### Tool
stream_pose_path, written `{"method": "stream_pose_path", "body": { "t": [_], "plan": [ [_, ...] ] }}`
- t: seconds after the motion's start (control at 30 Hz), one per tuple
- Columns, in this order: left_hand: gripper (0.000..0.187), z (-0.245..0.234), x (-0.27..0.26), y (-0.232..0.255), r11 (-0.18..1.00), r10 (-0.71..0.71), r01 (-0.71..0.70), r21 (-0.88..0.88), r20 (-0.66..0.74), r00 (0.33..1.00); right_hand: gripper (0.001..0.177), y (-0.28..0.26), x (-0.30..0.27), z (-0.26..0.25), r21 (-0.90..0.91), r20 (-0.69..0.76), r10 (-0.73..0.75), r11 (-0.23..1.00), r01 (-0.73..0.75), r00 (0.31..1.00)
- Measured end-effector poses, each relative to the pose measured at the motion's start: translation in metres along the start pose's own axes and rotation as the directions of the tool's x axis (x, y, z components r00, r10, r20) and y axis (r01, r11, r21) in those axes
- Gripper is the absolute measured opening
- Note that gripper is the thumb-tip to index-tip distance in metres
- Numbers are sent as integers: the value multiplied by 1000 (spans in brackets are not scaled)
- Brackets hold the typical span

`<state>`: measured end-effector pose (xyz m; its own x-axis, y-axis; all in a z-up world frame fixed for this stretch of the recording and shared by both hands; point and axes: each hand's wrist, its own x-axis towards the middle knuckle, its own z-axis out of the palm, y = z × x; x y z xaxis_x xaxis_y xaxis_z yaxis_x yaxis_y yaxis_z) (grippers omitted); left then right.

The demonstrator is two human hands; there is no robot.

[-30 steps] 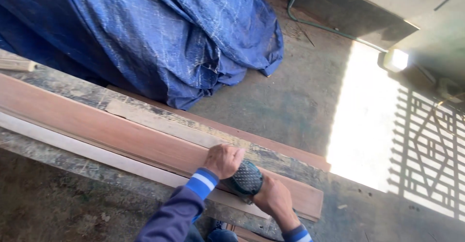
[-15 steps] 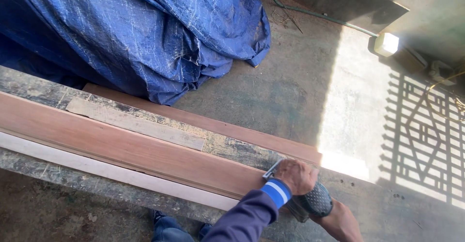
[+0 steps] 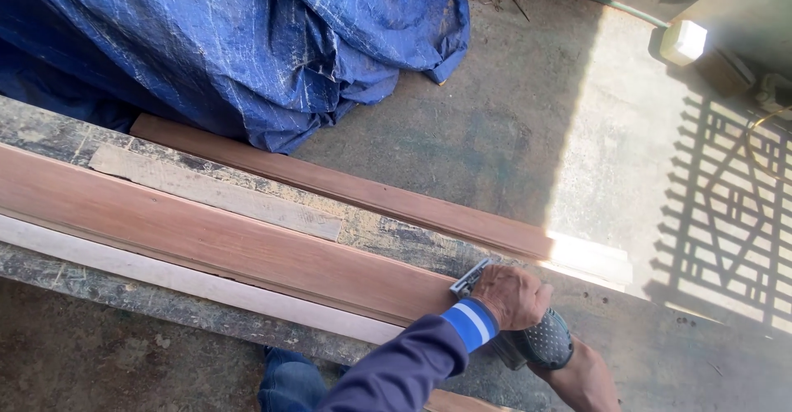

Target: Sanding a wooden plank using a power sander followed by manual sanding with sandpaper.

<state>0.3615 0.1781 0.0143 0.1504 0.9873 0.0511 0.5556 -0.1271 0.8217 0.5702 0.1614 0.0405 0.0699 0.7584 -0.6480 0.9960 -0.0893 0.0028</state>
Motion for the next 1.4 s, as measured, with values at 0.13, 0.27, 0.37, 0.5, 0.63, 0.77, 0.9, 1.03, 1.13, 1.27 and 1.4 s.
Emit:
{"method": "stream_pose_path", "body": {
  "t": [0.13, 0.27, 0.37, 0.5, 0.63, 0.77, 0.9, 1.03, 1.13, 1.27, 1.4],
  "plan": [
    [36, -36, -25, -13, 998, 28, -29, -53, -19, 999, 56, -48, -34, 12, 49, -46, 20, 999, -18, 999],
    [40, -70, -49, -32, 996, -42, 39, -82, -36, 998, 62, -88, -50, 25, 82, -62, 0, 997, 5, 998],
    [40, -106, -61, -43, 991, -105, 97, -90, -84, 991, 59, -136, -62, 15, 36, -30, -9, 999, 10, 1000],
    [42, -137, -79, -74, 987, -163, 162, -16, -141, 977, 62, -190, -72, 7, 282, -284, -457, 800, 529, 843],
    [42, -173, -107, -103, 983, -180, 182, -14, -225, 957, 51, -216, -40, 37, 96, -138, -457, 877, 471, 879],
    [40, -215, -138, -125, 975, -219, 220, -29, -301, 928, 58, -262, -34, 54, 67, 43, -395, 918, 392, 918],
    [39, -256, -170, -152, 975, -213, 224, -6, -343, 915, 64, -327, -60, 58, -47, 68, -375, 925, 378, 925],
    [39, -293, -198, -184, 965, -223, 257, 45, -366, 903, 66, -385, -86, 62, -131, 46, -376, 916, 379, 926],
    [39, -322, -217, -204, 961, -216, 269, 64, -433, 875, 63, -429, -106, 62, -161, 46, -408, 898, 410, 912],
    [39, -352, -240, -243, 949, -181, 294, 109, -574, 798, 57, -487, -129, 67, -175, 27, -514, 842, 511, 857],
    [42, -390, -258, -273, 853, -404, 518, 55, -559, 724, 57, -545, -138, 79, -188, 27, -564, 808, 558, 826]
  ]
}}
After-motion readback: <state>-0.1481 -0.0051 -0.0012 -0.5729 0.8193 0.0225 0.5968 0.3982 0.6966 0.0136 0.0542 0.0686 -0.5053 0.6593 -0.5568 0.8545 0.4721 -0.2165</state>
